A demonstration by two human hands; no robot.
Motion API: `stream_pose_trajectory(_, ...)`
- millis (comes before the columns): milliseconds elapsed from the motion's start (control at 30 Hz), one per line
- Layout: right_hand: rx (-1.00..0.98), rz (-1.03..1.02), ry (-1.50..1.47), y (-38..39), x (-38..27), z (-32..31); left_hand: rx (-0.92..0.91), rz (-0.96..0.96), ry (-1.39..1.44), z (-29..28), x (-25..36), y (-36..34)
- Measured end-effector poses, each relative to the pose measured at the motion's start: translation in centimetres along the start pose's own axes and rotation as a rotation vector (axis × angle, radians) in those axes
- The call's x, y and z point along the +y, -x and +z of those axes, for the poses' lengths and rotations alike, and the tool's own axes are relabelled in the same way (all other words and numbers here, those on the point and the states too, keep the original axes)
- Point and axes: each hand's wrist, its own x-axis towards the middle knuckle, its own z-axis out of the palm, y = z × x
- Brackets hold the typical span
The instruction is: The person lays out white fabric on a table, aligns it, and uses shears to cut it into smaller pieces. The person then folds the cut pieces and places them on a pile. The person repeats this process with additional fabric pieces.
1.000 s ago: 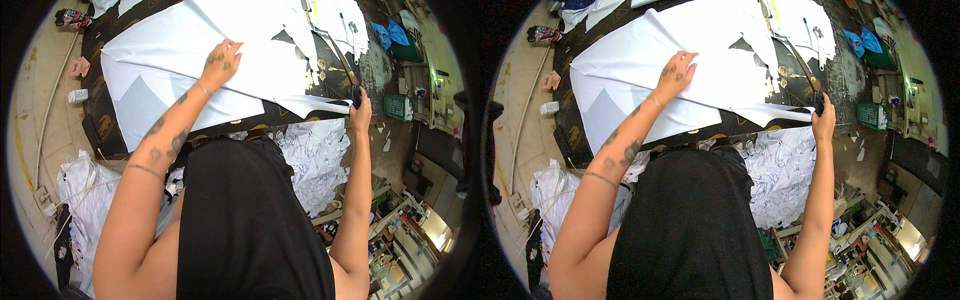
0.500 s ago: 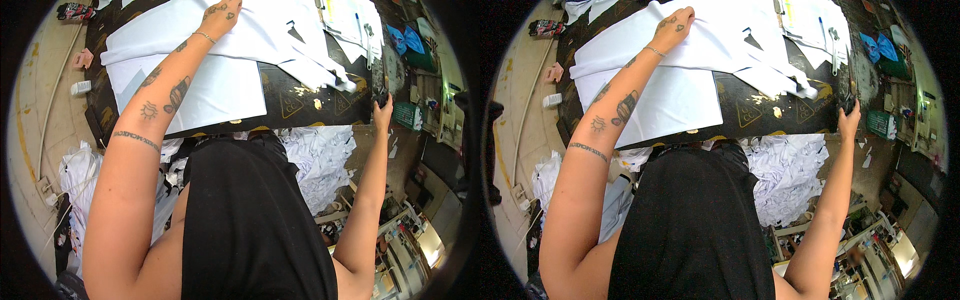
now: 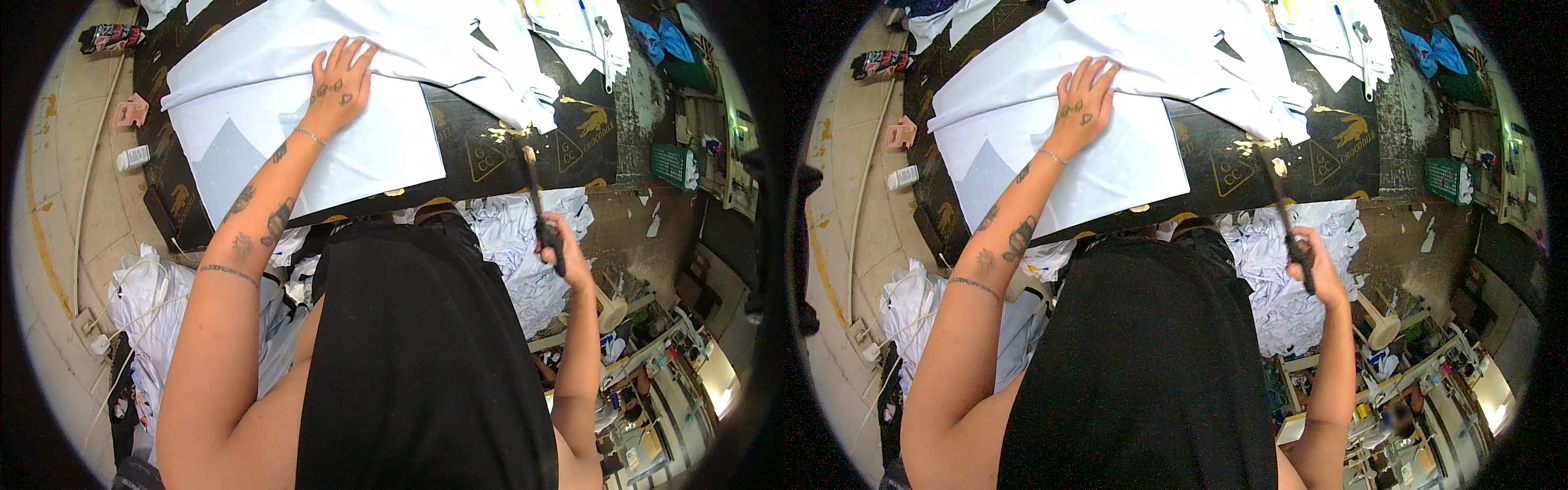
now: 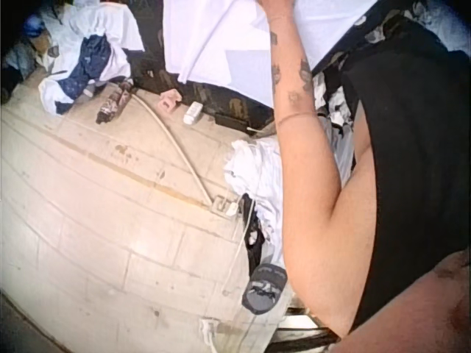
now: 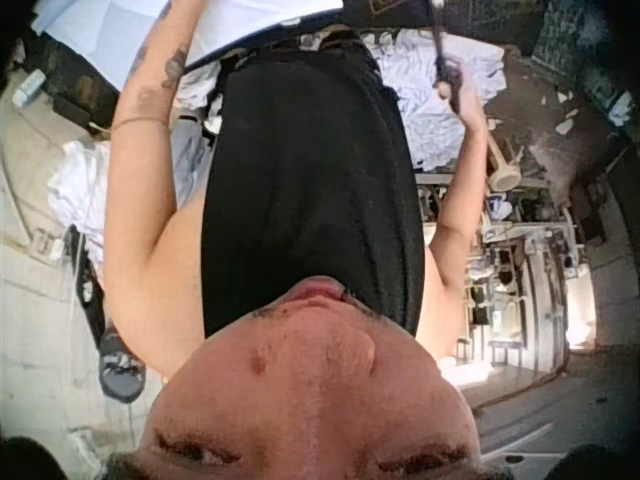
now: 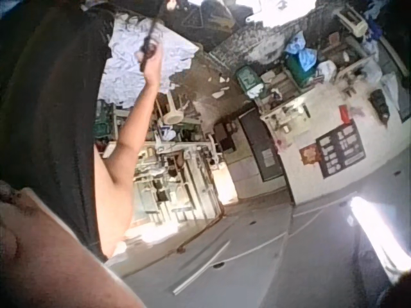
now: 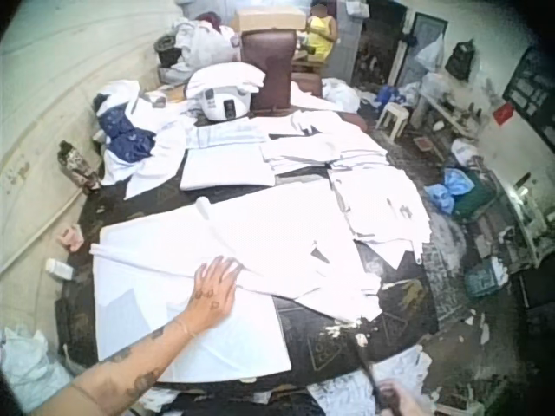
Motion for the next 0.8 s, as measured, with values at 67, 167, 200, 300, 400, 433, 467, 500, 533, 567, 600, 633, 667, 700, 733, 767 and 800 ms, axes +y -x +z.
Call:
stream_pose_trajectory(67,-0.063,0.048,0.025,0.8,0.6,2.2,0.009,-0.002,0.002,1.2,-1.6,-1.2)
stream_pose_trajectory(167,-0.103,0.162,-0.008,2.1,1.5,4.5,0.065,-0.060,-0.075,1.7,-2.7,-3.1)
stream_pose_trajectory(200,-0.097,0.210,-0.006,2.6,1.8,5.1,0.123,-0.112,-0.136,1.4,-2.5,-3.3)
stream_pose_trajectory(300,-0.111,0.266,-0.022,4.4,1.8,6.6,0.296,-0.093,-0.122,-0.1,0.3,-2.0)
stream_pose_trajectory(400,-0.209,0.315,-0.090,5.7,1.5,7.9,0.104,0.193,0.283,-1.7,4.8,2.6)
stream_pose_trajectory(433,-0.241,0.337,-0.110,5.8,1.5,8.4,0.002,0.344,0.412,-2.0,6.6,5.0)
stream_pose_trajectory(467,-0.262,0.302,-0.125,5.9,1.6,8.9,-0.036,0.347,0.437,-2.2,8.1,7.2)
stream_pose_trajectory(500,-0.253,0.287,-0.130,5.7,1.7,9.5,-0.063,0.371,0.462,-2.3,9.2,8.9)
stream_pose_trajectory(533,-0.255,0.271,-0.134,5.5,1.9,10.1,-0.054,0.317,0.447,-1.9,9.6,9.7)
stream_pose_trajectory(567,-0.256,0.246,-0.139,5.1,2.1,10.7,-0.030,0.285,0.434,-1.6,10.0,10.4)
stream_pose_trajectory(600,-0.242,0.245,-0.153,4.6,2.4,11.4,-0.011,0.238,0.422,-1.3,10.3,11.0)
stream_pose_trajectory(633,-0.232,0.233,-0.139,4.1,2.5,12.1,0.012,0.251,0.405,-1.0,10.4,11.2)
stream_pose_trajectory(667,-0.222,0.205,-0.131,3.6,2.7,12.9,0.028,0.251,0.391,-0.8,10.5,11.3)
stream_pose_trajectory(700,-0.207,0.195,-0.113,3.0,2.7,13.7,0.013,0.236,0.371,-0.7,10.5,11.2)
stream_pose_trajectory(733,-0.165,0.248,-0.042,2.4,2.6,14.6,0.023,0.249,0.357,-0.7,10.6,11.2)
stream_pose_trajectory(767,-0.149,0.146,-0.069,1.9,2.3,15.4,0.043,0.271,0.334,-0.8,10.7,11.2)
stream_pose_trajectory(800,-0.109,0.108,-0.051,1.4,2.0,16.2,0.049,0.294,0.307,-1.0,10.8,11.4)
